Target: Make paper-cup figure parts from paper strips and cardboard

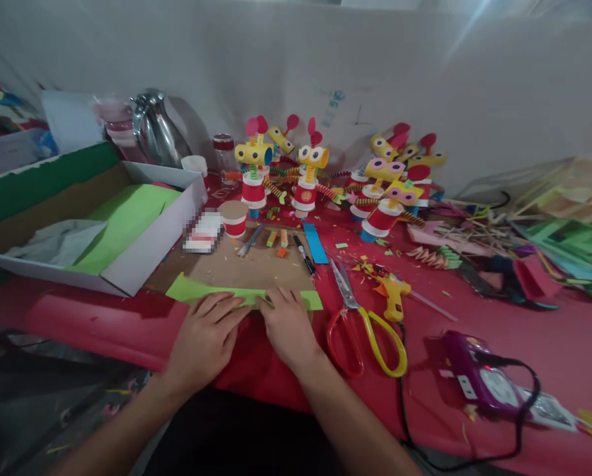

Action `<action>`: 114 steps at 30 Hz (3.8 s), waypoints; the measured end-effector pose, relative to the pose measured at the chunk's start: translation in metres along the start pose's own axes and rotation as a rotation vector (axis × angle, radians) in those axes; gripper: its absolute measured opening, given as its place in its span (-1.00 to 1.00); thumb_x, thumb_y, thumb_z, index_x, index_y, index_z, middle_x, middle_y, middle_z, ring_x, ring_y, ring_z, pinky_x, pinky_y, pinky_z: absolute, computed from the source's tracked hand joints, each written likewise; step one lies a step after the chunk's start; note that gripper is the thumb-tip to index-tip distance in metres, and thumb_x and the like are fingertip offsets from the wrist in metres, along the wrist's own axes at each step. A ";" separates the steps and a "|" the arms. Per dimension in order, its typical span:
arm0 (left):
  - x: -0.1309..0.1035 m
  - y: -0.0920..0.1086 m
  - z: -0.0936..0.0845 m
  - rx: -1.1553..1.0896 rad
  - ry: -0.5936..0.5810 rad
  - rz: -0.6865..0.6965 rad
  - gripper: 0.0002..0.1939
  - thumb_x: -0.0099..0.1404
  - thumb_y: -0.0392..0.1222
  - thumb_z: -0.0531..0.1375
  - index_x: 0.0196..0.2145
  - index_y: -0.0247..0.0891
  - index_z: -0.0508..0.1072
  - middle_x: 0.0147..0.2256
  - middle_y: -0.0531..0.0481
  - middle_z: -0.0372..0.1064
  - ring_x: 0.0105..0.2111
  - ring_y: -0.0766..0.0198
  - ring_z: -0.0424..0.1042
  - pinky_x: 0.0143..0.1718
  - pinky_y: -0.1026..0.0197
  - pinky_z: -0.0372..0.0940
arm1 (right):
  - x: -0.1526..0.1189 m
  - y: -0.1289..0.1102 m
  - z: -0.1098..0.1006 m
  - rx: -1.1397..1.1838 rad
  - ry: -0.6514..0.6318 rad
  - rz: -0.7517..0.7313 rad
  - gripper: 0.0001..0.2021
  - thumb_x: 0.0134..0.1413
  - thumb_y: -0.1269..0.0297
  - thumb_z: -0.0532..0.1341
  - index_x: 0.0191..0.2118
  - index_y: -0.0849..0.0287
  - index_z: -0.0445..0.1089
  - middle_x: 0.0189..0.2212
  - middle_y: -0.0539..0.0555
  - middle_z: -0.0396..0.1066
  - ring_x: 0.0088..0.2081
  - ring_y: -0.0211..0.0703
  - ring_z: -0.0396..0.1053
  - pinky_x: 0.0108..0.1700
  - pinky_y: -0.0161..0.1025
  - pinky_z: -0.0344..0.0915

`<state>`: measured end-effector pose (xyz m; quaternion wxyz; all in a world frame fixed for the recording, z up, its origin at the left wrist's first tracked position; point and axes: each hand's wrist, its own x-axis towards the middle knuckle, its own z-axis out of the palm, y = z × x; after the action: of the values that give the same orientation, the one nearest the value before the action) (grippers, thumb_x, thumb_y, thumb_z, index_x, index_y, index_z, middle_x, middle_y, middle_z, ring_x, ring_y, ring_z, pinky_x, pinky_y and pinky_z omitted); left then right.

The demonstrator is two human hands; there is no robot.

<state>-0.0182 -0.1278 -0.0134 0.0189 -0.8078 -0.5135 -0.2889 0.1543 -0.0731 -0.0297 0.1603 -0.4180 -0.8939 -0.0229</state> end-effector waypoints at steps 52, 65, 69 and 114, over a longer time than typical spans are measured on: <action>0.033 -0.091 -0.023 0.071 -0.431 -0.361 -0.75 0.21 0.03 0.19 -0.43 -0.21 0.48 -0.36 -0.03 0.49 -0.35 0.19 0.43 -0.39 0.23 0.18 | -0.009 0.049 -0.026 0.240 -0.243 0.530 -0.88 0.05 0.22 0.28 -0.44 0.10 0.38 -0.46 -0.04 0.45 -0.38 -0.20 0.39 -0.39 -0.31 0.09; 0.020 -0.123 -0.036 -0.158 -0.409 -0.478 -0.91 0.17 -0.21 0.13 -0.38 -0.25 0.41 -0.45 0.04 0.38 -0.44 0.29 0.34 -0.37 0.26 0.20 | -0.015 0.062 -0.022 0.280 -0.184 0.465 -0.93 -0.01 0.42 0.27 -0.38 0.14 0.37 -0.35 0.01 0.36 -0.28 -0.18 0.34 -0.26 -0.30 0.17; 0.013 -0.130 -0.032 -0.178 -0.313 -0.351 -0.81 0.17 -0.27 0.09 -0.35 -0.25 0.50 -0.28 -0.04 0.35 -0.32 0.26 0.37 -0.28 0.22 0.28 | -0.015 0.059 -0.026 0.253 -0.203 0.437 -0.91 0.02 0.47 0.24 -0.42 0.14 0.38 -0.37 0.01 0.33 -0.29 -0.18 0.31 -0.22 -0.28 0.18; -0.027 -0.023 -0.013 0.361 -0.233 -0.285 -0.49 0.36 0.07 0.02 0.24 0.06 0.19 0.21 -0.28 0.14 0.13 -0.23 0.22 0.09 -0.61 -0.33 | -0.052 -0.037 -0.013 -0.218 -0.096 0.404 -0.48 0.20 -0.01 0.09 0.26 -0.11 0.16 0.21 0.27 0.19 0.22 0.38 0.11 0.19 0.49 -0.28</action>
<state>-0.0520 -0.1435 -0.0221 0.0629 -0.7386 -0.6640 -0.0975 0.1611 -0.1380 -0.0300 0.0730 -0.6037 -0.7911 -0.0668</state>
